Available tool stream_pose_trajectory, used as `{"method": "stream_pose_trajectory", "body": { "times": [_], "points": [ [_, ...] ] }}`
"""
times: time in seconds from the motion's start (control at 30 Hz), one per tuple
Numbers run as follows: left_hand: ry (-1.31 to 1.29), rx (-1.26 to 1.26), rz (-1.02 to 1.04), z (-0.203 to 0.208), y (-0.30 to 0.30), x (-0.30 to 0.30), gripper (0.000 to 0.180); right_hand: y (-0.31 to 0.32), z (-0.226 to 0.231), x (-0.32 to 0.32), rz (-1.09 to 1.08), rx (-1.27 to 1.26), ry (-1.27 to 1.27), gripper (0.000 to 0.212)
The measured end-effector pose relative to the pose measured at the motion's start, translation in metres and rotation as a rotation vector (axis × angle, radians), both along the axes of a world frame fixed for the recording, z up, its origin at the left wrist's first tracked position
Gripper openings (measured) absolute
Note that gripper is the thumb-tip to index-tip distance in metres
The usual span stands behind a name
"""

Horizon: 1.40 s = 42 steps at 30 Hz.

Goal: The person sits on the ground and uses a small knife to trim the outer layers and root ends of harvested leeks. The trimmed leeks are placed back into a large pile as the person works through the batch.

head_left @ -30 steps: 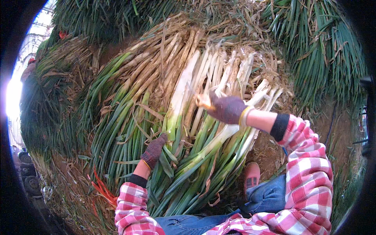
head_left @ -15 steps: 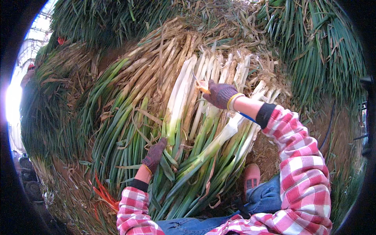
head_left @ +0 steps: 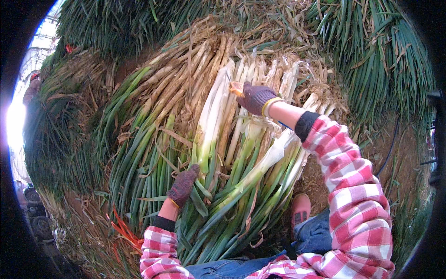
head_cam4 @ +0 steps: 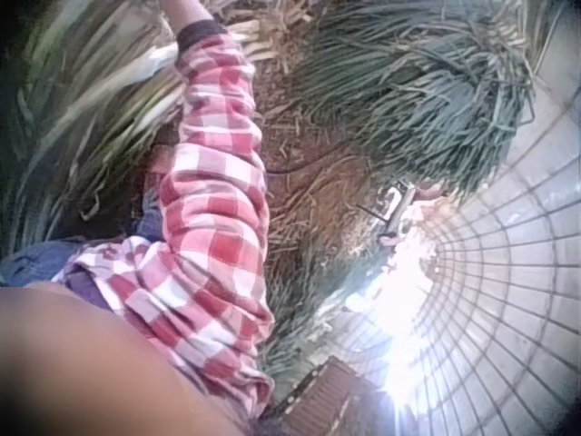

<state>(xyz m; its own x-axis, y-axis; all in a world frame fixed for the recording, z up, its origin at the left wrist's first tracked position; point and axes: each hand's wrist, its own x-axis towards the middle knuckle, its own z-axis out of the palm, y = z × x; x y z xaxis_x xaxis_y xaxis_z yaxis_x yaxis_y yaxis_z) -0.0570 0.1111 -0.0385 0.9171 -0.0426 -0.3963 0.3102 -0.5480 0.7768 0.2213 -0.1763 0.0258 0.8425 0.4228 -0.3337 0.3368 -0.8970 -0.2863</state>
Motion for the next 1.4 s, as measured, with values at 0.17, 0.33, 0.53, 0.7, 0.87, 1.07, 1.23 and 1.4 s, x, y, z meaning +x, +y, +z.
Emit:
{"method": "stream_pose_trajectory", "body": {
  "times": [0.17,0.33,0.53,0.7,0.87,1.07,1.23,1.4],
  "points": [
    [0.251,-0.091,0.009,0.053,-0.027,0.006,0.043,-0.029,0.022,-0.047,0.149,0.014,-0.021,0.060],
    [0.028,0.143,-0.168,0.091,-0.080,0.002,0.057,-0.058,0.062,-0.079,0.123,0.047,-0.011,0.065],
    [0.118,0.367,-0.565,0.116,-0.152,-0.017,0.067,-0.076,0.069,-0.115,0.216,0.036,0.028,0.069],
    [-0.161,0.370,-0.332,0.090,-0.121,0.015,0.071,-0.089,0.051,-0.125,0.188,-0.013,0.065,0.072],
    [0.149,0.665,-0.048,0.043,-0.072,0.024,0.088,-0.095,0.043,-0.128,0.207,-0.024,0.052,0.074],
    [0.163,0.600,0.019,0.037,-0.063,0.020,0.109,-0.092,0.058,-0.142,0.339,0.021,0.086,0.059],
    [0.212,0.609,0.005,0.046,-0.066,0.026,0.113,-0.078,0.072,-0.194,0.621,0.137,0.199,0.063],
    [0.205,0.600,0.042,0.055,-0.072,0.025,0.100,-0.066,0.074,-0.185,0.582,0.131,0.270,0.066]
  ]
}}
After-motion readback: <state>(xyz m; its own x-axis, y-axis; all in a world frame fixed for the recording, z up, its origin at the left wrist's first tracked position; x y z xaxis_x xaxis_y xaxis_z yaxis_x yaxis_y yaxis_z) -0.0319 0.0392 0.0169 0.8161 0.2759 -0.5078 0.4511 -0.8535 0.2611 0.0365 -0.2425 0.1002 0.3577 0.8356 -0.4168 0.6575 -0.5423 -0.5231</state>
